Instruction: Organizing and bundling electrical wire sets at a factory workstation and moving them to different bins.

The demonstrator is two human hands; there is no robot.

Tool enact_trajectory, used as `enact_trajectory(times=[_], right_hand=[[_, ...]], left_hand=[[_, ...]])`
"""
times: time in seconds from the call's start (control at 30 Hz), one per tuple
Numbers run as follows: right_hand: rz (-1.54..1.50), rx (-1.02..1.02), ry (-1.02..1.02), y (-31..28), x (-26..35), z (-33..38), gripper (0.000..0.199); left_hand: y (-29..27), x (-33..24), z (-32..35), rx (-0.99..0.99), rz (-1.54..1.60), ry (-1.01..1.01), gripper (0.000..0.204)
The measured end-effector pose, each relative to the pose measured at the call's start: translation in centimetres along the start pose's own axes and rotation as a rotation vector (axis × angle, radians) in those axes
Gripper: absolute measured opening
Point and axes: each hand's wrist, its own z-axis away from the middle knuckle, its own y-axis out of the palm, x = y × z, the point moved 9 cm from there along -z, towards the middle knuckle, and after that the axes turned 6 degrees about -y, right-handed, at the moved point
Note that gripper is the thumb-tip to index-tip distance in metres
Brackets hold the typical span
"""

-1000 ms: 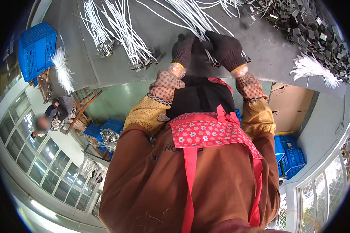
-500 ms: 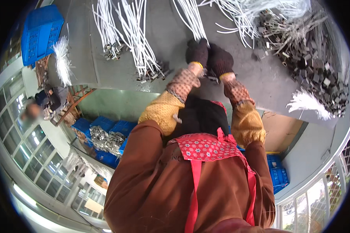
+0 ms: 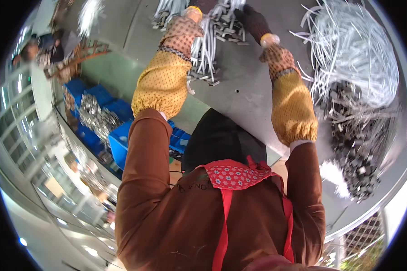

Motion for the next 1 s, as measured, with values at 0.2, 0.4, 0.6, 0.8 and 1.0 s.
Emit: enact_trajectory(times=[0.2, 0.4, 0.6, 0.8, 1.0], right_hand=[[0.242, -0.402, -0.242, -5.0, 3.5, 9.8, 0.032], [0.029, 0.087, 0.188, 0.2, 1.4, 25.3, 0.025], [0.288, 0.395, -0.886, 9.7, 8.4, 39.8, 0.027], [0.154, 0.892, -1.274, 17.1, 13.9, 47.9, 0.019], [0.385, 1.148, -1.035, 22.2, 13.1, 47.6, 0.011]], left_hand=[[-11.0, -9.1, 15.2, -0.285, -0.285, -0.487, 0.017], [-3.8, -21.1, 42.4, -0.130, 0.657, -1.396, 0.034], [-2.5, -28.7, 52.8, 0.252, 0.543, -1.145, 0.038], [-1.3, -29.1, 58.8, -0.198, 0.276, -0.917, 0.022], [-2.2, -28.0, 68.5, -0.125, 0.614, -1.243, 0.015]])
